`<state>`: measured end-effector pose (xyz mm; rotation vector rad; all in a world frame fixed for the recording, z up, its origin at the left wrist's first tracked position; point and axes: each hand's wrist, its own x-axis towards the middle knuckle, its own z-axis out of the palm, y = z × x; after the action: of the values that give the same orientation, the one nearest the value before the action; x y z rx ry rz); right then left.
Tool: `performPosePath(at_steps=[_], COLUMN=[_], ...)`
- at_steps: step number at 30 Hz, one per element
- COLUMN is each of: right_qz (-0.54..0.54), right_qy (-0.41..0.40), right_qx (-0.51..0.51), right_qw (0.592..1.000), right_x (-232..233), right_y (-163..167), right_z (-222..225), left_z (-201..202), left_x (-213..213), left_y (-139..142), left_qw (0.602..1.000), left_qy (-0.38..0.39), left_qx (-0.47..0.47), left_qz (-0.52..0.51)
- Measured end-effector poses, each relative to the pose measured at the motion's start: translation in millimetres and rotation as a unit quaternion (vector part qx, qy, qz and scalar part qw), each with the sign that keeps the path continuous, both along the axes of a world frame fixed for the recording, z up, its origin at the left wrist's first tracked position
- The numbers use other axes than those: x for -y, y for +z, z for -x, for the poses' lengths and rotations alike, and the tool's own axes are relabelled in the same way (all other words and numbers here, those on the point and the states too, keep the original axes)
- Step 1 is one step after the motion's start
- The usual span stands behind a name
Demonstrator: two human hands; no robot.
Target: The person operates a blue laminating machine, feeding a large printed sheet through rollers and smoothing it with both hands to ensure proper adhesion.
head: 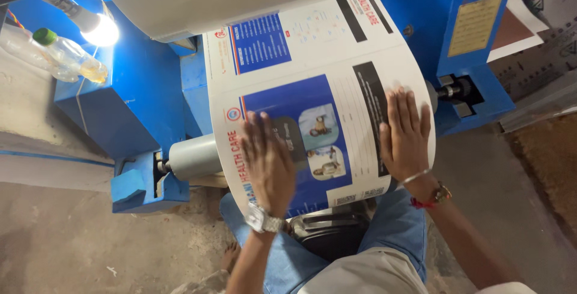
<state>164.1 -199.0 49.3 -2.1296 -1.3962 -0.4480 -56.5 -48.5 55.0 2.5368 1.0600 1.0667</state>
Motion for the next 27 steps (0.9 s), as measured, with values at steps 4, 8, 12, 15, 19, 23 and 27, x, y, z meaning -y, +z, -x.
performPosePath(at_steps=[4,8,12,15,19,23,27], right_qz=[0.071,0.125,0.205,0.286,0.332,0.310,0.263], right_qy=[0.091,0.196,0.159,0.149,0.129,0.054,-0.027], right_qx=[0.039,0.033,0.112,0.056,0.011,-0.052,-0.079], right_qw=[0.993,0.972,0.959,0.945,0.934,0.948,0.961], right_x=[-4,-36,-98,-136,-164,-153,-114], right_y=[2,6,20,30,40,43,37], right_z=[28,34,-3,-22,-55,-91,-98], left_z=[-15,-37,-52,-73,-84,-65,-36], left_x=[50,36,-22,-71,-123,-152,-128], left_y=[-7,-5,2,10,18,24,20], left_qw=[0.990,0.989,0.991,0.993,0.981,0.980,0.991], left_qy=[-0.135,-0.147,-0.116,-0.066,-0.021,-0.009,-0.001], left_qx=[-0.044,-0.032,-0.059,-0.095,-0.152,-0.158,-0.113], left_qz=[-0.003,0.000,-0.003,0.025,0.117,0.124,0.075])
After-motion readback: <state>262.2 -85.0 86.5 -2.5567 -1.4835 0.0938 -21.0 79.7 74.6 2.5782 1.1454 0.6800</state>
